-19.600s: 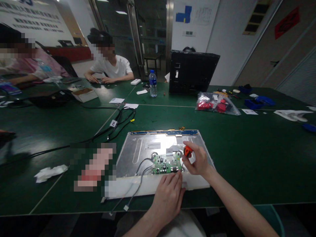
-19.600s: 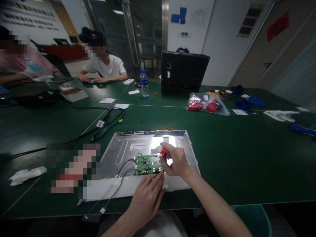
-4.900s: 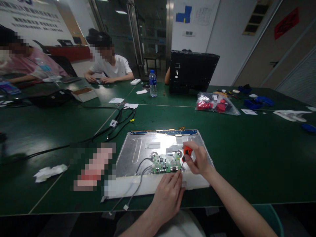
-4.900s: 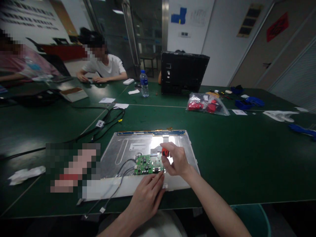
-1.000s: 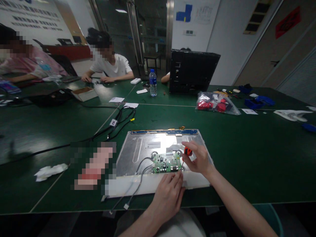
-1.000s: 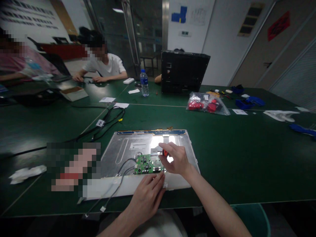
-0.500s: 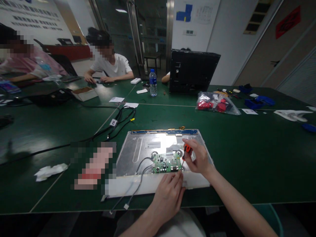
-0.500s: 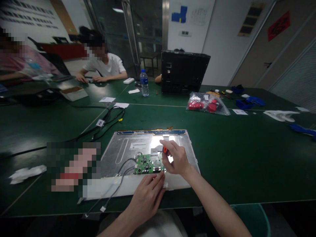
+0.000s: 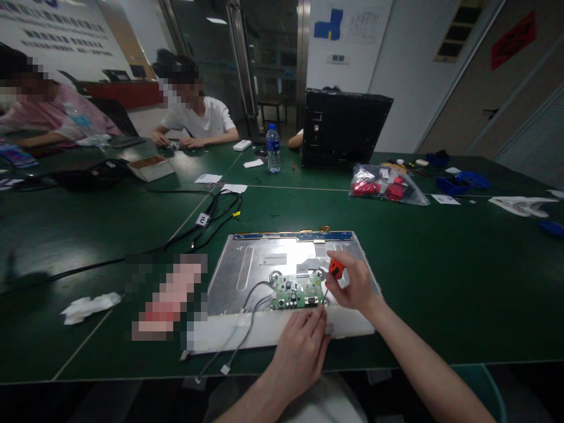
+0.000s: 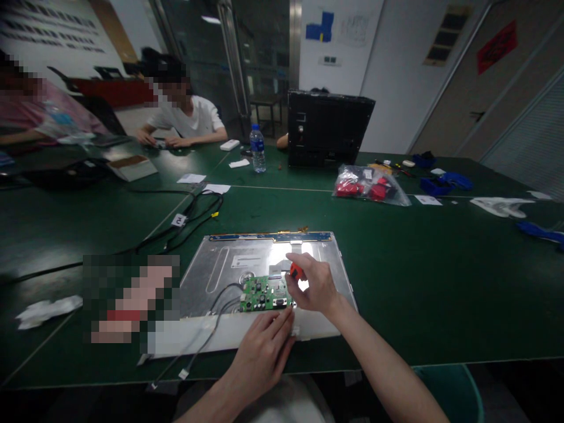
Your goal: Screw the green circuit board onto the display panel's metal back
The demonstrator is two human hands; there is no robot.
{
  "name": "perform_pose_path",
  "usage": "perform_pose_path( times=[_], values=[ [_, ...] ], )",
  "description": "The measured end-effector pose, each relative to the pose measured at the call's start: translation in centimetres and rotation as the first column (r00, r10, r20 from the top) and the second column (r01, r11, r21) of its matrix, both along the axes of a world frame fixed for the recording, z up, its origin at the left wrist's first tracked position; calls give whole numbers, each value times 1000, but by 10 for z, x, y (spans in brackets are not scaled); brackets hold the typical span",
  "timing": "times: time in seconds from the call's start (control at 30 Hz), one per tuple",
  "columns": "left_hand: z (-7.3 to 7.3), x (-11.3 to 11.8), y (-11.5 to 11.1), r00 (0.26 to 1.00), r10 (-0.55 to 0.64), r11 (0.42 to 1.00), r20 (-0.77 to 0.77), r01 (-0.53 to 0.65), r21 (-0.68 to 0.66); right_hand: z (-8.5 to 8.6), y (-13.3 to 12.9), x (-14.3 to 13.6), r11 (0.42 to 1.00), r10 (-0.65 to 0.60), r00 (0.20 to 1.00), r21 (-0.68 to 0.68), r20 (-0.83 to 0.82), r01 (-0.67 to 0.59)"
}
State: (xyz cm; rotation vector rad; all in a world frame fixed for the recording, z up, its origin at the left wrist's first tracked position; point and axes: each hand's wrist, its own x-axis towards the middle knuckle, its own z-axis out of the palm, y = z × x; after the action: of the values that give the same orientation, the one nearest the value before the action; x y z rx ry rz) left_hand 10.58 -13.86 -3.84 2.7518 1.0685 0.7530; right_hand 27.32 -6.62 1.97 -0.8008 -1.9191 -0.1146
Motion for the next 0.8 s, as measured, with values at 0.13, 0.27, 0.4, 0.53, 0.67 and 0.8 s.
perform_pose_path(
  times=[0.13, 0.27, 0.4, 0.53, 0.67, 0.8],
  values=[
    [0, 0, 0, 1000, -3, 1000, -1, 3, 4, -2, 1, 0, 1000, 3, 1000, 3, 8, -3],
    [0, -1, 1, 1000, -12, 1000, 7, 12, 13, -2, 1, 1, 999, 33, 999, 7, 7, -33],
    [0, -1, 0, 1000, -6, 1000, 13, 5, 8, -1, 1, 1, 997, 74, 997, -18, 4, -73],
    [1, 0, 0, 1000, 3, 1000, 18, -3, -8, 2, -1, 2, 994, 100, 995, -45, -4, -100],
    [-1, 0, 0, 1000, 4, 1000, 20, -4, -8, 2, -1, 1, 997, 69, 998, -37, -9, -70],
    [-2, 0, 0, 1000, 1, 1000, 10, -1, -14, -1, 0, 0, 999, 39, 999, -16, -10, -40]
  ],
)
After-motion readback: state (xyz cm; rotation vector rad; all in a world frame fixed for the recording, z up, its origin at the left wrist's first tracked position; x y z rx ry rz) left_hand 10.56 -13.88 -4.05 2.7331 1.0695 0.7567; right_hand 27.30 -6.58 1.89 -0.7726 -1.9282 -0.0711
